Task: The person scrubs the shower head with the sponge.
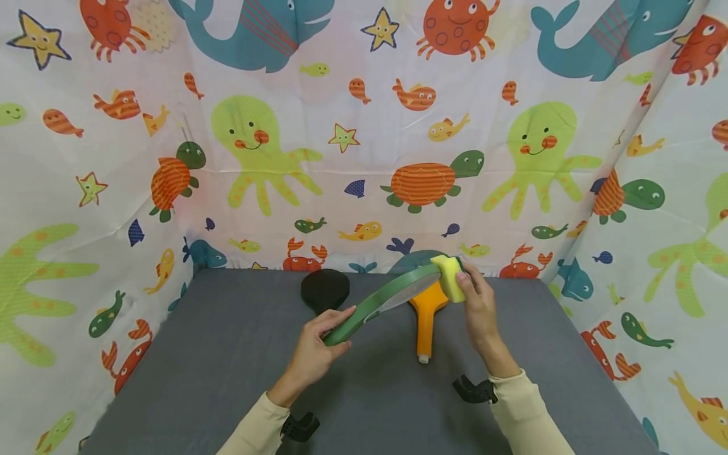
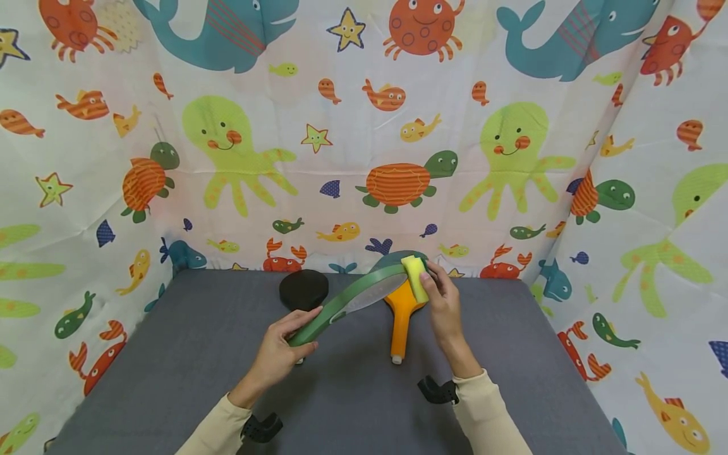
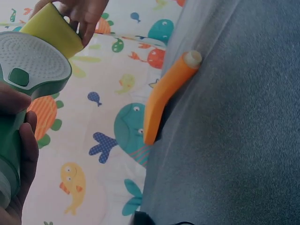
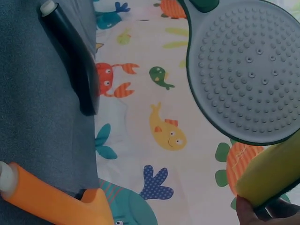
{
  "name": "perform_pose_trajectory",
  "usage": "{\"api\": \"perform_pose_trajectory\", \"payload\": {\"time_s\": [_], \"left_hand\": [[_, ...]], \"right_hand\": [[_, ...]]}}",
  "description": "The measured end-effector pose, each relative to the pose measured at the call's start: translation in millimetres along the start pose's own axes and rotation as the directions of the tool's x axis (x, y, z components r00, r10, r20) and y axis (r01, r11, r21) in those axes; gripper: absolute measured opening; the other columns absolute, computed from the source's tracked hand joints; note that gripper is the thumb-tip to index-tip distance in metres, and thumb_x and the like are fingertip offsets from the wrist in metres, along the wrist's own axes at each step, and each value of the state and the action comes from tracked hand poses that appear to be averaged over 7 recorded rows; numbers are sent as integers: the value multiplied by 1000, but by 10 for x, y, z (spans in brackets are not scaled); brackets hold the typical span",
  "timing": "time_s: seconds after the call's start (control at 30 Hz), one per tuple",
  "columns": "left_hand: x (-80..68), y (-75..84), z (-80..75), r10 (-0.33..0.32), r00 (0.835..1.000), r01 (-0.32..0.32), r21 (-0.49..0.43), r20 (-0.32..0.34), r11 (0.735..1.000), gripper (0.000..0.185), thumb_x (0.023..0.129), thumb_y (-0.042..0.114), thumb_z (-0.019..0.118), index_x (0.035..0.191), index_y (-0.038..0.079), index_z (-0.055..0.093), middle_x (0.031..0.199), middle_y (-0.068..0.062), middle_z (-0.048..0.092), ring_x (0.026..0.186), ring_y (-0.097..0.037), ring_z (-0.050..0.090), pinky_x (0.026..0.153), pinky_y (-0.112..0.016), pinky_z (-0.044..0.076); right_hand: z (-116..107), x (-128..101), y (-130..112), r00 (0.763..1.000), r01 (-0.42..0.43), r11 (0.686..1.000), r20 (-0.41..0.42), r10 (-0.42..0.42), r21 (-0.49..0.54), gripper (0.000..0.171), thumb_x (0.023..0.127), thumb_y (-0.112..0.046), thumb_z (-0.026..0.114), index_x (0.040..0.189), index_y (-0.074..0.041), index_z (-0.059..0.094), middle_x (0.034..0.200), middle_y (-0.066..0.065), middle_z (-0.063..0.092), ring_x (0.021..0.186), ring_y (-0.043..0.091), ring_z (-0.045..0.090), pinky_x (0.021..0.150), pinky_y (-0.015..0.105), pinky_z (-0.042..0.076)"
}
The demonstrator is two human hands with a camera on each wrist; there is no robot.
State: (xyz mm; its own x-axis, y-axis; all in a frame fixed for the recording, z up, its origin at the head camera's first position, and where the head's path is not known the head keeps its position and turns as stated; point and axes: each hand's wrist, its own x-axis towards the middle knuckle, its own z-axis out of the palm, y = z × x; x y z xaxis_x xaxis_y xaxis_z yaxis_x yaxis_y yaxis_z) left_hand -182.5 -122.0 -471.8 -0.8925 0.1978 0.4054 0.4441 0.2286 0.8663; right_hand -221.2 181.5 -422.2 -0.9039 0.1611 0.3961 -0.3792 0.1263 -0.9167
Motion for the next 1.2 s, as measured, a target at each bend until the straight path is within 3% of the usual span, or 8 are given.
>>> {"api": "perform_pose_trajectory", "payload": {"time_s": [0.1,0.23,0.5,0.77,1.0,1.2], "left_hand": [[6,1,8,-11,1000,11,24,2,1000,63,75,-14,73,134,7,61,116,-15,65,96,-23,55,77,-26,47],[6,8,13,-21,1000,22,25,-11,999,64,75,-13,73,133,9,62,115,-13,66,96,-23,55,76,-26,46],[-7,-16,10,5,1000,-4,24,-25,1000,66,75,-12,75,132,20,64,110,-1,67,92,-19,55,73,-24,44],[-18,-53,15,17,1000,-16,62,-17,998,67,76,-12,74,132,23,64,110,2,66,89,-19,54,72,-23,43],[-30,-72,14,10,1000,-10,49,-9,999,66,77,-10,75,132,24,64,111,2,66,91,-19,53,72,-24,42],[-20,-82,18,22,1000,-22,37,-5,999,64,77,-9,75,131,24,64,110,2,66,92,-19,54,73,-24,42]], "right_hand": [[-9,0,-11,999,-39,999,8,40,-15,37,103,-26,48,135,-9,53,104,-9,60,88,12,53,79,21,45],[-2,-14,-62,999,-29,999,20,29,-34,41,102,-25,50,140,-10,51,119,-9,59,101,9,56,84,17,46],[70,-78,-215,989,144,986,50,-140,-88,43,96,-14,60,139,-14,54,147,8,47,110,16,57,85,11,50],[125,-151,-307,951,309,927,77,-299,-214,49,88,-9,67,136,-15,58,151,3,45,136,29,45,98,7,39],[85,-74,-190,957,291,941,66,-284,-173,48,89,-6,65,136,-12,58,151,10,46,128,31,52,96,8,42],[4,33,-62,988,155,971,39,-150,-181,40,97,-20,59,137,-13,57,145,13,51,114,25,57,85,8,47]]}}
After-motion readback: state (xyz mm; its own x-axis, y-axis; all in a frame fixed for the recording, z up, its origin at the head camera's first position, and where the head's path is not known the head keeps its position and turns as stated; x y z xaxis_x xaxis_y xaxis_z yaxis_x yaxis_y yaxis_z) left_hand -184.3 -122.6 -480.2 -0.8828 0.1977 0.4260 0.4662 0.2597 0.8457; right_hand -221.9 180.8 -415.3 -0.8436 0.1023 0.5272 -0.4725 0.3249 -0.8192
